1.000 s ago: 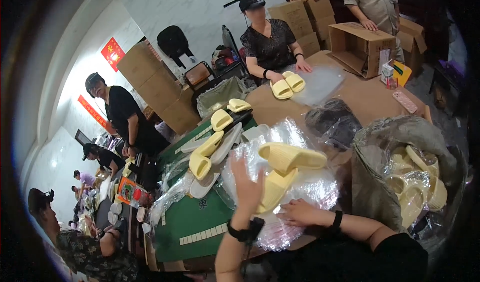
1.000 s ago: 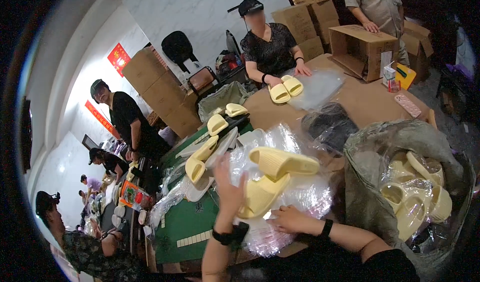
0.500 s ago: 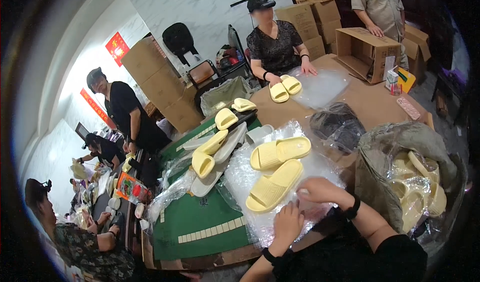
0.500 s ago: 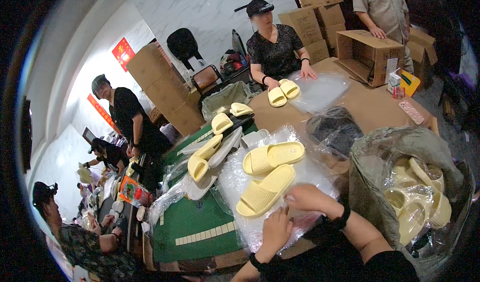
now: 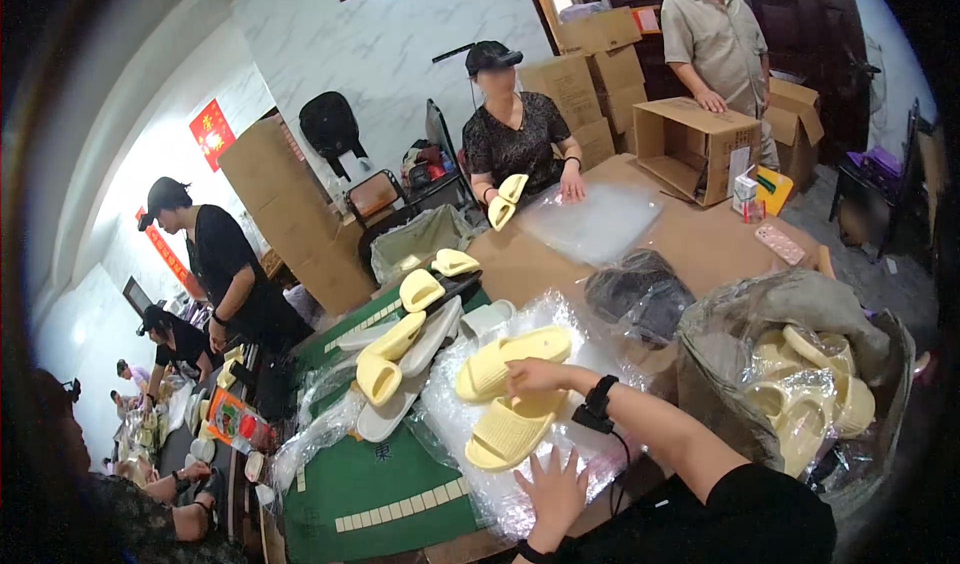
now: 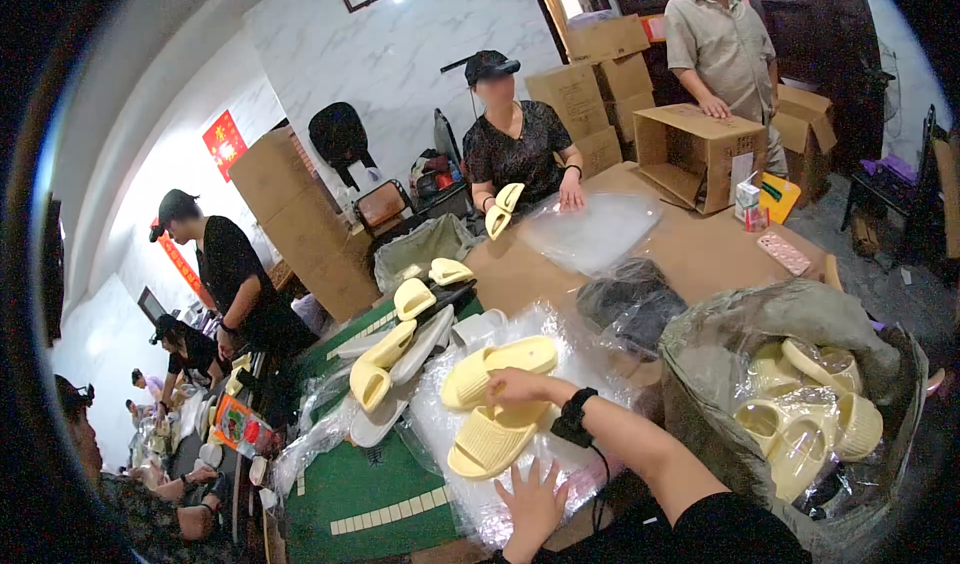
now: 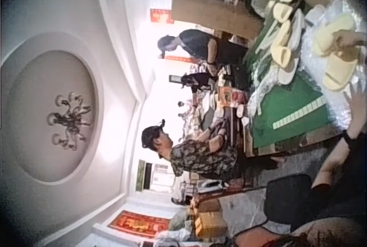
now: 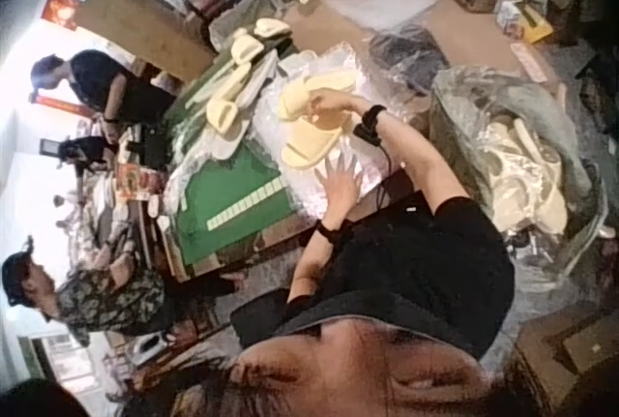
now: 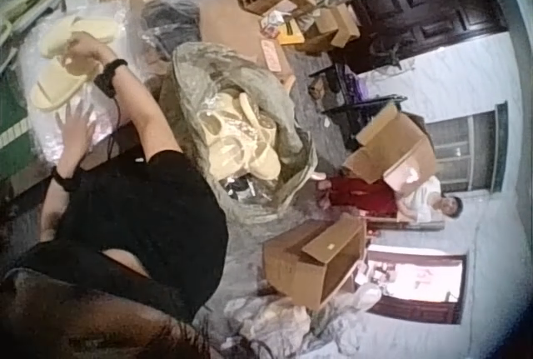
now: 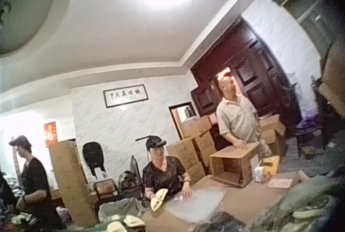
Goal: Packing slippers into plastic bags and placing them into a large sack in a factory environment.
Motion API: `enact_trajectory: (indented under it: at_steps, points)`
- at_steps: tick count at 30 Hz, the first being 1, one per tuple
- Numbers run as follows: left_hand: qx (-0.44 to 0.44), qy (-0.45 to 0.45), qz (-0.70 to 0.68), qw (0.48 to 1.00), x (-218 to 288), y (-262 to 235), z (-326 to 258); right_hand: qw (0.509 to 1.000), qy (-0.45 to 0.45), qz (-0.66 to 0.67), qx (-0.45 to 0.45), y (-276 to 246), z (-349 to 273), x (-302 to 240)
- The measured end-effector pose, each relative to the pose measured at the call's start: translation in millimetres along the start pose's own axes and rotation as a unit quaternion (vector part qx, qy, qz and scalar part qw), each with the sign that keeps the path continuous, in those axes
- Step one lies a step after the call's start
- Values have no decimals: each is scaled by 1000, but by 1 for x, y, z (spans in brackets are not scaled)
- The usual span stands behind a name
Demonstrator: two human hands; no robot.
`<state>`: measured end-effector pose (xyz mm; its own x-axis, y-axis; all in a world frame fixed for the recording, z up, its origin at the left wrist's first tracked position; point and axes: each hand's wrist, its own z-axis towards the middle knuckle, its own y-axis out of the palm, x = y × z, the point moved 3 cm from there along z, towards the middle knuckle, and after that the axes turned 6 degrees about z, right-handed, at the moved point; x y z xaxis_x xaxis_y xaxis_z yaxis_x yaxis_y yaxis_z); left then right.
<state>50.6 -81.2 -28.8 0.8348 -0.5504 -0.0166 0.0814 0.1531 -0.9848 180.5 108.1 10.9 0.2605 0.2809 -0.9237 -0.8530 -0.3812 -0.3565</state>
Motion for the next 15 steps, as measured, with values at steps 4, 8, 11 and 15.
enact_trajectory:
  at_steps: [4, 8, 11, 15]
  points:
    - [14, 5, 1, 1000, 1, -4, 0, 995, -50, -52, -73, 22, 9, 1]
    - [-4, 17, -3, 1000, 0, -9, 4, 980, 5, -169, -108, 39, 6, 2]
    - [-15, 22, -81, 996, -11, 3, 3, 977, -30, -196, -82, 41, 2, 0]
    - [2, 61, -313, 948, -51, -4, 1, 947, -131, -294, 2, 35, -17, -14]
